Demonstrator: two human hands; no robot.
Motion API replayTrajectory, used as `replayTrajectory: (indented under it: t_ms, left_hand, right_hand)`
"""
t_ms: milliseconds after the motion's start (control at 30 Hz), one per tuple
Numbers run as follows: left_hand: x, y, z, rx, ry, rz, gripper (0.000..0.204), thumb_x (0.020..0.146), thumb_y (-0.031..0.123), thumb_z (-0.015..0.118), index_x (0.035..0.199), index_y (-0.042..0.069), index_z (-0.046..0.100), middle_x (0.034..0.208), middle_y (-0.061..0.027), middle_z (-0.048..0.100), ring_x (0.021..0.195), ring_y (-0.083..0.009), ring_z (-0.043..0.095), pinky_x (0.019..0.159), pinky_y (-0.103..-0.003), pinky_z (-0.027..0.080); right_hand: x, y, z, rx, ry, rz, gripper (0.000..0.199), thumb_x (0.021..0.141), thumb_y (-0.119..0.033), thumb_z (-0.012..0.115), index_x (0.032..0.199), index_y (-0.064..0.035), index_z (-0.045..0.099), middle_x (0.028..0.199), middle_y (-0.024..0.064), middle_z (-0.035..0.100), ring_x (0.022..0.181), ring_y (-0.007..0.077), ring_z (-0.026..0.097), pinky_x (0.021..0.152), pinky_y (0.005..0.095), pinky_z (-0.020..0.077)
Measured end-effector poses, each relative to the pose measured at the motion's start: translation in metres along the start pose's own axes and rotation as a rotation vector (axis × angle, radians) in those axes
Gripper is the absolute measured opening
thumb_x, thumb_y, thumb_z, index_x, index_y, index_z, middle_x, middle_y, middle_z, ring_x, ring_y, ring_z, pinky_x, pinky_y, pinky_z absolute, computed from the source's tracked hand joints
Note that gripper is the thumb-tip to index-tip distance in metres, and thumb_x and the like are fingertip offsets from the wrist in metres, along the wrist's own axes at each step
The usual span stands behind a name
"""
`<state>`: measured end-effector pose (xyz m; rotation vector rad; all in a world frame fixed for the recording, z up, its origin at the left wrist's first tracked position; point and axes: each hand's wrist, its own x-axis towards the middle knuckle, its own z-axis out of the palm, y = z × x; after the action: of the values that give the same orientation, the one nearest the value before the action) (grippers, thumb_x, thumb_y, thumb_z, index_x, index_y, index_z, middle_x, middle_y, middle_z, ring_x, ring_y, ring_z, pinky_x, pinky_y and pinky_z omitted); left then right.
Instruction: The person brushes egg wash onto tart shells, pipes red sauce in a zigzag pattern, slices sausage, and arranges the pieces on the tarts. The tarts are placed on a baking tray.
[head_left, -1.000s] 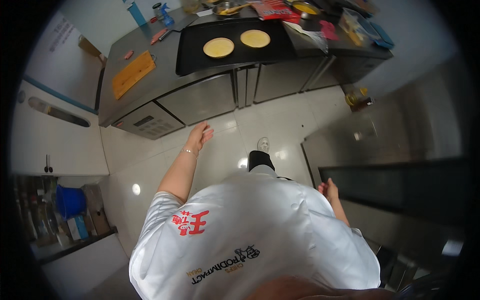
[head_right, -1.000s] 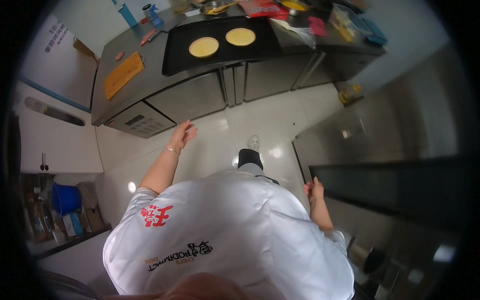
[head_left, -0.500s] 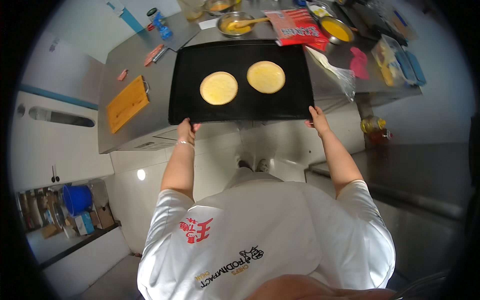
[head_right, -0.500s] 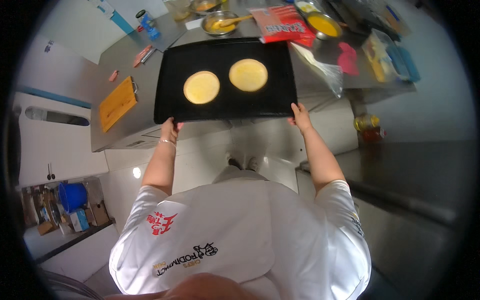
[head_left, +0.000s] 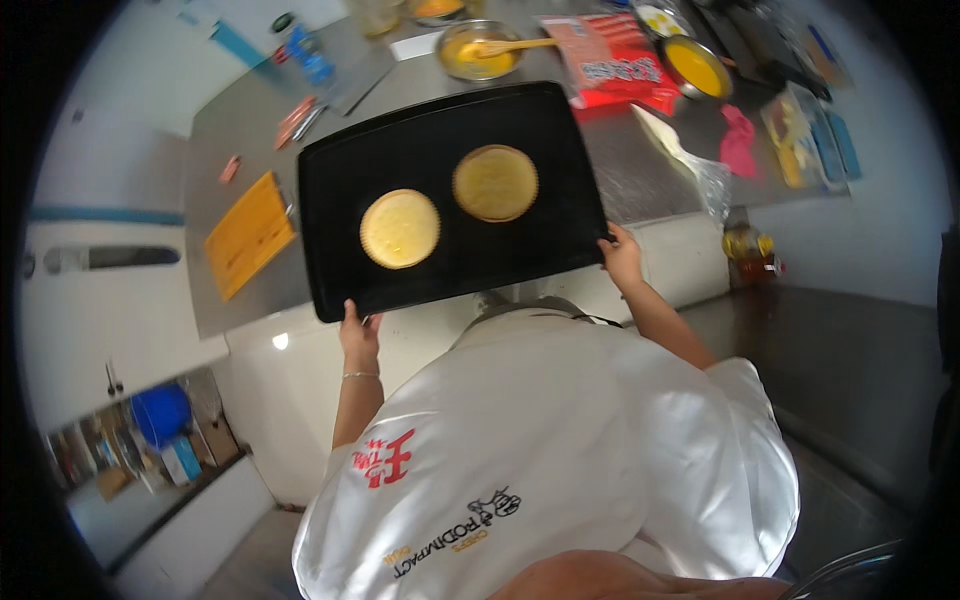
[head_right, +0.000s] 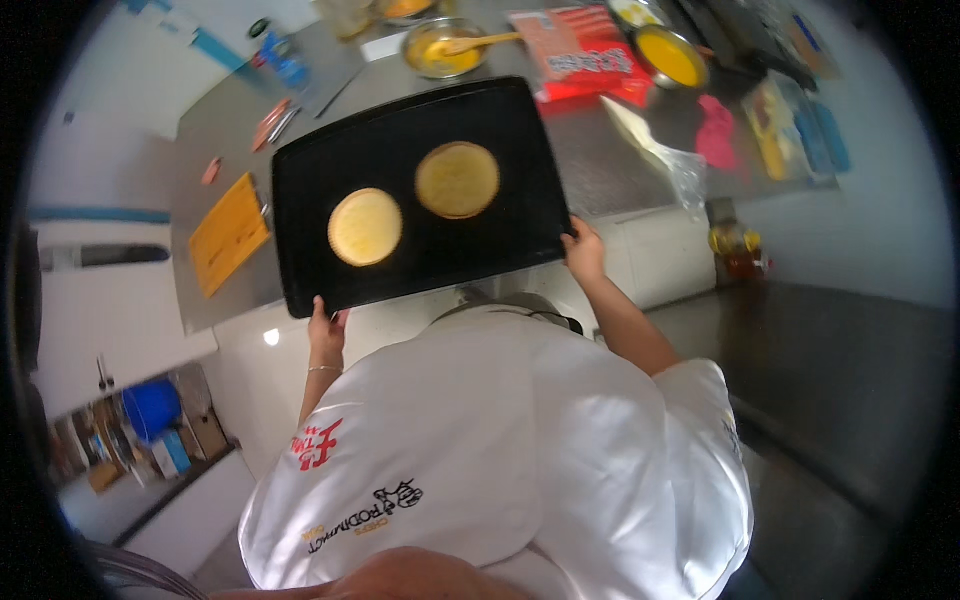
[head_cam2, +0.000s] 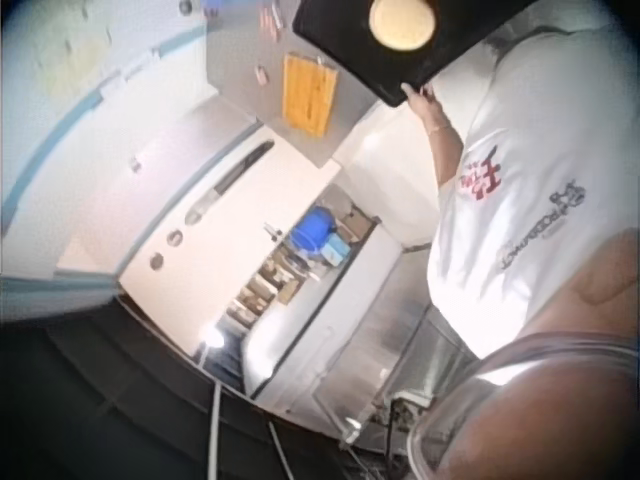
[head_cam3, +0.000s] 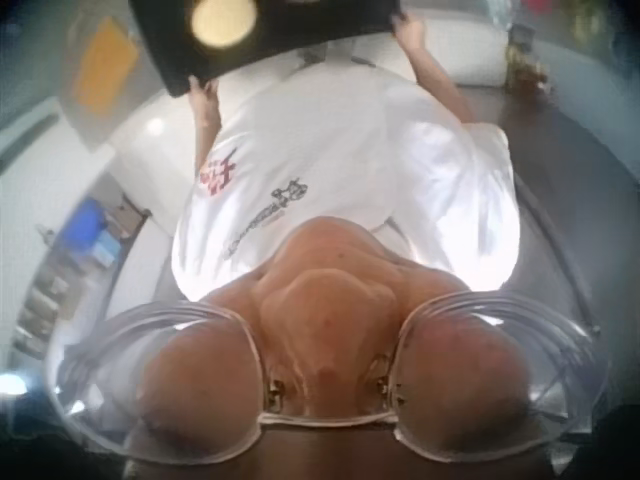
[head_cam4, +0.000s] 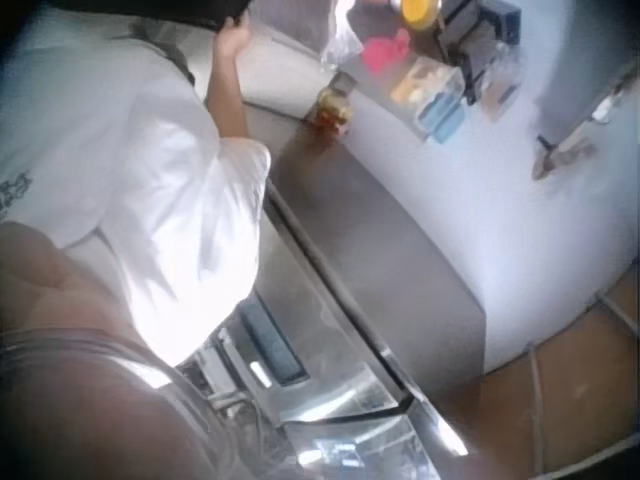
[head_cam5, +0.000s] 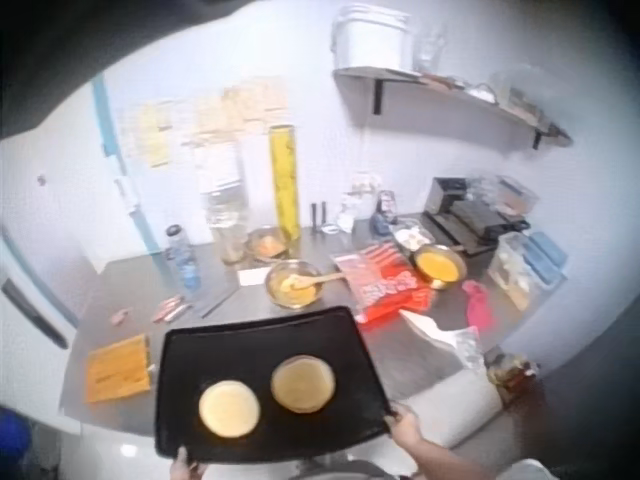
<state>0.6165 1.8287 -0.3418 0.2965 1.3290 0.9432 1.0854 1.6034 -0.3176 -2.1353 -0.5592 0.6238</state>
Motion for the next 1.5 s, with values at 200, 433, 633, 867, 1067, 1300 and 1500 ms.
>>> replayTrajectory:
  t_ms: [200, 433, 633, 867, 1067, 1300, 1500]
  left_hand:
    - [-0.002, -0.004, 0.027, -0.222, -0.060, 0.100, 0.042, 0.097, 0.036, 0.055, 0.125, 0.004, 0.051, 0.117, -0.0134, 0.056, 0.106, -0.0276, 0.056, 0.095, -0.043, 0.052]
    - [-0.047, -0.036, 0.091, -0.032, 0.380, 0.206, 0.044, 0.096, 0.042, 0.052, 0.113, 0.002, 0.049, 0.115, -0.0102, 0.052, 0.103, -0.0237, 0.052, 0.094, -0.039, 0.046]
    - [-0.128, -0.088, 0.218, 0.334, 0.598, 0.652, 0.040, 0.095, 0.032, 0.055, 0.124, 0.005, 0.050, 0.110, -0.0076, 0.053, 0.096, -0.0195, 0.049, 0.086, -0.033, 0.040]
    - [-0.180, -0.133, 0.387, 0.648, 0.063, 1.025, 0.024, 0.099, 0.016, 0.051, 0.119, 0.004, 0.055, 0.112, -0.0055, 0.056, 0.096, -0.0160, 0.053, 0.083, -0.027, 0.043]
    - [-0.179, -0.243, 0.498, 1.079, -0.887, 0.330, 0.021, 0.095, 0.008, 0.055, 0.115, 0.003, 0.060, 0.105, -0.0073, 0.061, 0.095, -0.0181, 0.058, 0.085, -0.028, 0.047]
    - [-0.177, -0.325, 0.591, 1.335, -1.294, 0.615, 0.037, 0.085, 0.004, 0.058, 0.122, 0.005, 0.059, 0.120, -0.0127, 0.058, 0.109, -0.0254, 0.058, 0.093, -0.033, 0.047]
    - [-0.181, -0.309, 0.575, 1.325, -1.247, 0.363, 0.039, 0.087, 0.004, 0.059, 0.126, 0.005, 0.057, 0.121, -0.0108, 0.058, 0.108, -0.0226, 0.058, 0.093, -0.031, 0.046]
  right_hand:
    - [0.041, -0.009, 0.007, 0.235, -0.232, 0.123, 0.047, 0.086, -0.006, 0.066, 0.131, -0.0096, 0.054, 0.095, 0.0060, 0.059, 0.074, 0.0152, 0.060, 0.054, 0.0288, 0.0558]
    - [0.090, -0.016, -0.069, 0.168, -0.326, -0.263, 0.039, 0.089, -0.014, 0.066, 0.126, -0.0058, 0.057, 0.101, 0.0086, 0.060, 0.076, 0.0172, 0.062, 0.062, 0.0291, 0.0527]
    - [0.183, -0.014, -0.247, -0.116, -0.066, -0.475, 0.036, 0.088, -0.015, 0.064, 0.123, -0.0068, 0.058, 0.105, 0.0115, 0.062, 0.090, 0.0247, 0.062, 0.081, 0.0357, 0.0501]
    - [0.298, 0.063, -0.474, 0.206, 0.467, -0.225, 0.021, 0.098, -0.010, 0.053, 0.114, -0.0021, 0.062, 0.100, 0.0041, 0.066, 0.080, 0.0108, 0.060, 0.073, 0.0258, 0.0501]
    - [0.353, 0.047, -0.591, -0.091, 0.737, -0.326, 0.024, 0.094, -0.018, 0.059, 0.112, -0.0035, 0.065, 0.095, 0.0072, 0.070, 0.081, 0.0134, 0.065, 0.074, 0.0269, 0.0503]
    - [0.474, 0.135, -0.650, -0.553, 0.111, 0.100, 0.032, 0.088, -0.023, 0.065, 0.116, -0.0094, 0.067, 0.099, 0.0084, 0.072, 0.087, 0.0188, 0.067, 0.079, 0.0317, 0.0503]
    - [0.562, 0.211, -0.624, -0.295, 0.096, 0.121, 0.034, 0.091, -0.024, 0.058, 0.120, -0.0076, 0.065, 0.113, 0.0129, 0.067, 0.103, 0.0276, 0.062, 0.091, 0.0375, 0.0459]
